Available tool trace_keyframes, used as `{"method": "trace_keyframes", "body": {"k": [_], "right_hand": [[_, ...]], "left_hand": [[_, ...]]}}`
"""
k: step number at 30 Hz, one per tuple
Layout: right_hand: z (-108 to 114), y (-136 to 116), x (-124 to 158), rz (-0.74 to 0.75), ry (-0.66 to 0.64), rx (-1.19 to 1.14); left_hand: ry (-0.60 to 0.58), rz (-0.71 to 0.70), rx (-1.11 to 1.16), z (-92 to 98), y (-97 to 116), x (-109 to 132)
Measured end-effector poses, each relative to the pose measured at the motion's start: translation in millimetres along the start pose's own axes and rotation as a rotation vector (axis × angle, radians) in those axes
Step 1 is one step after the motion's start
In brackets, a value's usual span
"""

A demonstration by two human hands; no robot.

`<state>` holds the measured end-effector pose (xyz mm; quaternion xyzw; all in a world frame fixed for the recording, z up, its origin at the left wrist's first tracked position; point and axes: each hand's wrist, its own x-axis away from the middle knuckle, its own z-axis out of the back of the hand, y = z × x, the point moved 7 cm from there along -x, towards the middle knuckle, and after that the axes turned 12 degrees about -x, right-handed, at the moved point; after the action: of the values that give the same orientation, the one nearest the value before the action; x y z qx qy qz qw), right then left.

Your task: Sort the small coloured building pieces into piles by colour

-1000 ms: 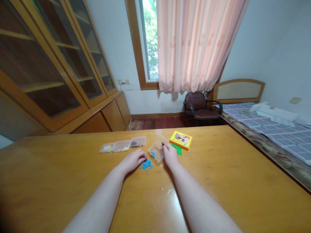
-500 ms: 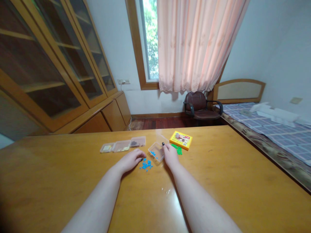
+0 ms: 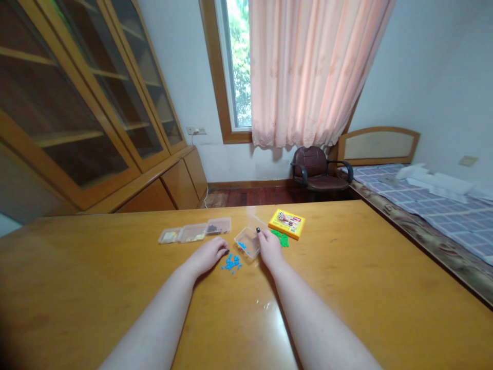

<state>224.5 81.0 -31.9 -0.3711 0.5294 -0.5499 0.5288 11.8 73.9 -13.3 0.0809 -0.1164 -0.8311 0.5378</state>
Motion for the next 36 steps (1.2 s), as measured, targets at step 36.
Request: {"method": "trace_keyframes", "body": {"k": [36], "right_hand": [[1,0,-1,0.001,-0.003,-0.028]], "left_hand": [[-0.012,0.004,-0.074,6.0,11,1]]}}
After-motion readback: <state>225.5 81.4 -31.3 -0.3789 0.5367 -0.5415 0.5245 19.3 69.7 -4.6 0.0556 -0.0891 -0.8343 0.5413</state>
